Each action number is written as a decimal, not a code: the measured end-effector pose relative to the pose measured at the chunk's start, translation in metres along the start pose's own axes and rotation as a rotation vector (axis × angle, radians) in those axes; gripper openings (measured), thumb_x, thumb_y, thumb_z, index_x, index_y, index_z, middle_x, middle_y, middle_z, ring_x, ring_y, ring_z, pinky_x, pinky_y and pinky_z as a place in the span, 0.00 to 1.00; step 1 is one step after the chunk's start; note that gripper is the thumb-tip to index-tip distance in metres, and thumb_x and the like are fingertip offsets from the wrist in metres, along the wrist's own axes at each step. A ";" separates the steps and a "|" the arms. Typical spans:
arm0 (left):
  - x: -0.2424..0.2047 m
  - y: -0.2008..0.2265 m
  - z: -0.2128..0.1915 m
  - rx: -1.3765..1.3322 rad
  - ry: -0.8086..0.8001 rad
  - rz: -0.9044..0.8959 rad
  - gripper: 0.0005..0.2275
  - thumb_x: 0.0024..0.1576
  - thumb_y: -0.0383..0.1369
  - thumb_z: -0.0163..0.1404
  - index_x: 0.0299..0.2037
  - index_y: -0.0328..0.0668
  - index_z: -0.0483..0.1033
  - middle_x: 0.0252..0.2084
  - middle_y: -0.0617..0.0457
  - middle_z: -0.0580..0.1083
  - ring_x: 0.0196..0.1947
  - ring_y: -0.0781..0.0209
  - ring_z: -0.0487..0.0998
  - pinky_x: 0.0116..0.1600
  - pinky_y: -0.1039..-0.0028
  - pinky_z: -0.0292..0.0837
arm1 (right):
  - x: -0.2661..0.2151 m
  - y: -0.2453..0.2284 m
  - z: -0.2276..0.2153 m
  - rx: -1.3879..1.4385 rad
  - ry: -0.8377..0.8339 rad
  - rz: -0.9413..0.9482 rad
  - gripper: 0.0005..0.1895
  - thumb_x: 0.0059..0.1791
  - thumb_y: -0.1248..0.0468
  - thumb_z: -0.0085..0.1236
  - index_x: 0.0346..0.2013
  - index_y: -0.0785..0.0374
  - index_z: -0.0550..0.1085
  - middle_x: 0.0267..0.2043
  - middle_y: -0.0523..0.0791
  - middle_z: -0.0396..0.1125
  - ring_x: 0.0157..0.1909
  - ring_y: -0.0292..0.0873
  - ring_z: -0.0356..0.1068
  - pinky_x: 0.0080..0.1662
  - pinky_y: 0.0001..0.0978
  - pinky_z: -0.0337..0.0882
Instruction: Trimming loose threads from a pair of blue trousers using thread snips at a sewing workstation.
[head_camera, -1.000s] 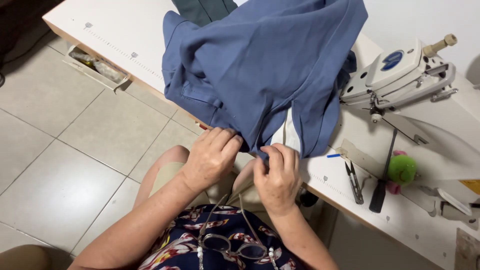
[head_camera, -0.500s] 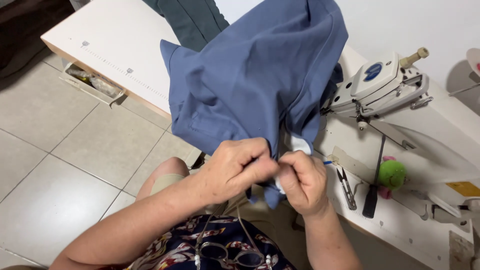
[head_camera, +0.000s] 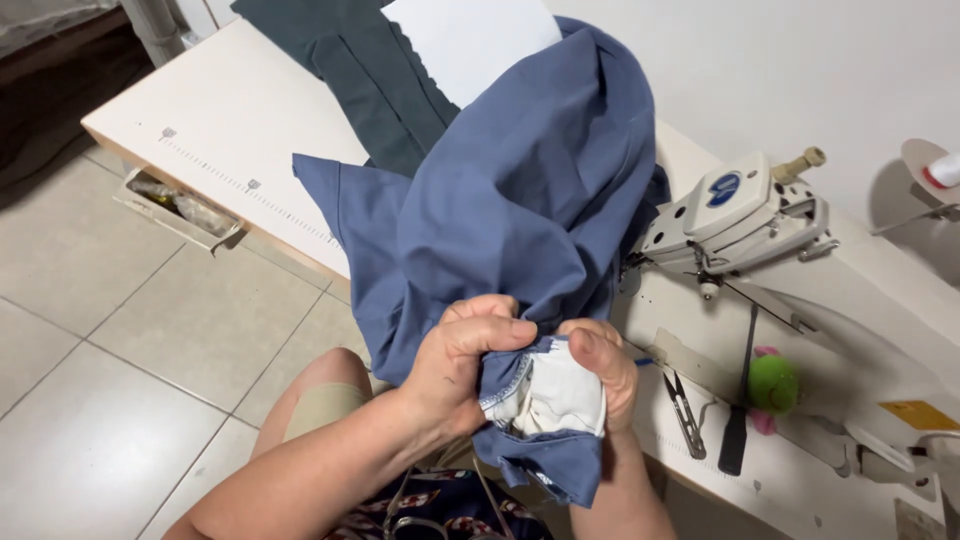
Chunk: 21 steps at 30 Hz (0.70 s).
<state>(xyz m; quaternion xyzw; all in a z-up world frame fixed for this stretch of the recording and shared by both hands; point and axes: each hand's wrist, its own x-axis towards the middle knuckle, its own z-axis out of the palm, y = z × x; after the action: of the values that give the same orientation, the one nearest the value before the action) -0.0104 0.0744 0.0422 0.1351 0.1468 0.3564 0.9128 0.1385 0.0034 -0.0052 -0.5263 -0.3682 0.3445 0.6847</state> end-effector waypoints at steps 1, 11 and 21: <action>0.002 -0.002 -0.003 -0.005 0.007 -0.002 0.19 0.36 0.22 0.50 0.09 0.49 0.47 0.11 0.64 0.47 0.11 0.72 0.47 0.18 0.80 0.41 | 0.002 -0.008 0.009 -0.002 0.000 0.009 0.08 0.41 0.64 0.55 0.20 0.67 0.72 0.25 0.44 0.64 0.29 0.39 0.63 0.33 0.28 0.63; 0.012 -0.016 -0.006 -0.128 -0.011 0.063 0.15 0.35 0.21 0.50 0.09 0.46 0.53 0.10 0.62 0.51 0.10 0.72 0.49 0.16 0.80 0.43 | 0.010 -0.026 0.032 0.538 -0.248 0.218 0.18 0.40 0.61 0.50 0.10 0.57 0.54 0.10 0.39 0.48 0.12 0.34 0.45 0.17 0.28 0.42; 0.002 0.024 -0.002 0.992 -0.458 0.522 0.13 0.51 0.33 0.51 0.19 0.46 0.58 0.19 0.63 0.57 0.21 0.73 0.56 0.27 0.82 0.52 | 0.002 -0.032 0.000 0.025 -0.106 0.038 0.11 0.39 0.64 0.51 0.18 0.71 0.71 0.14 0.45 0.63 0.15 0.35 0.58 0.18 0.23 0.53</action>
<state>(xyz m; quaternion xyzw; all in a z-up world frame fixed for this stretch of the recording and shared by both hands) -0.0240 0.0934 0.0489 0.6494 0.0572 0.4196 0.6316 0.1424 -0.0017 0.0262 -0.5056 -0.3895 0.3894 0.6641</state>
